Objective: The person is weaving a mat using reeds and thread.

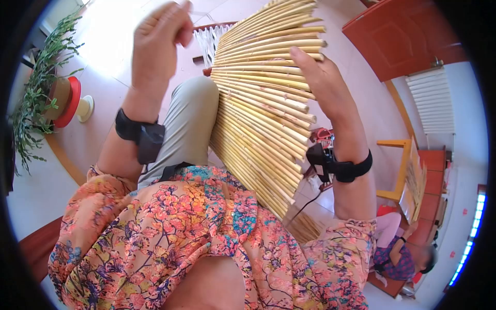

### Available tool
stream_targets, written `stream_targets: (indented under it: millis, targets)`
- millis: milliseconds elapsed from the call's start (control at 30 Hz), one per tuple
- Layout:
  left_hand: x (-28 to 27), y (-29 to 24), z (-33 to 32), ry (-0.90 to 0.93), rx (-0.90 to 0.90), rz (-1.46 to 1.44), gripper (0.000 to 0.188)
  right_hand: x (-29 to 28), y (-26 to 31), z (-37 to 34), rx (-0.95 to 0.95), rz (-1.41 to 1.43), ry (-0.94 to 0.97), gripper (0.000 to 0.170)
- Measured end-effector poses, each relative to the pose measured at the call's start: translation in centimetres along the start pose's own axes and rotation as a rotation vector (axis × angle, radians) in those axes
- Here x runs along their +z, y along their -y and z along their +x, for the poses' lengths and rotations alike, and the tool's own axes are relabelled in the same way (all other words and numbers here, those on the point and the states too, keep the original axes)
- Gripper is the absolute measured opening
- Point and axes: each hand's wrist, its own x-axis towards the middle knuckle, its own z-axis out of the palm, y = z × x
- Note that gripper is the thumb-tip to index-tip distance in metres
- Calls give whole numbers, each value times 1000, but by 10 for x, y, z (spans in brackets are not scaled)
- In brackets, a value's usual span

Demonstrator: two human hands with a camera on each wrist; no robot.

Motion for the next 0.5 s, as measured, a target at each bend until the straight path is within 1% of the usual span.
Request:
stream_targets:
  millis: [33, 67, 100, 133, 167, 200, 233, 267, 300, 333, 367, 400, 433, 467, 500]
  targets:
    - [46, -1, -1, -433, 133, 150, 27, 1, 1, 2, -8, 5, -7, 46]
    - [42, 8, -3, -297, 102, 182, 25, 0, 3, 5, -72, -114, -20, 48]
    - [45, 10, -4, -191, 99, 97, 24, 0, 5, 6, -132, -236, -31, 51]
    - [47, 10, -5, -158, 115, 122, 26, 0, 8, 6, -180, -258, -85, 59]
    - [49, 10, -7, -133, 128, 147, 28, -4, 11, 6, -180, -261, -80, 59]
    - [51, 9, -9, -143, 126, 144, 28, -9, 16, 7, -484, -463, -237, 53]
    - [52, 8, -11, -91, 116, 142, 26, -10, 22, 7, -793, -659, -394, 48]
    - [53, 5, -11, -34, 111, 141, 24, -9, 28, 4, -795, -661, -390, 48]
    - [55, 0, -12, -32, 115, 140, 24, -1, 38, -3, -879, -648, -340, 43]
    - [60, -7, -12, 2, 117, 224, 24, 6, 44, -9, -961, -634, -294, 39]
    - [65, -11, -11, 39, 120, 309, 24, 12, 42, -12, -961, -638, -304, 39]
    - [72, -8, -8, 119, 148, 316, 22, 19, 38, -16, -927, -635, -162, 35]
    - [78, -9, -6, 160, 173, 315, 21, 26, 37, -17, -892, -627, -8, 33]
    - [79, -10, -6, 159, 176, 371, 21, 32, 41, -19, -859, -564, -31, 28]
    - [79, -11, -5, 147, 184, 433, 22, 33, 39, -20, -868, -564, -23, 28]
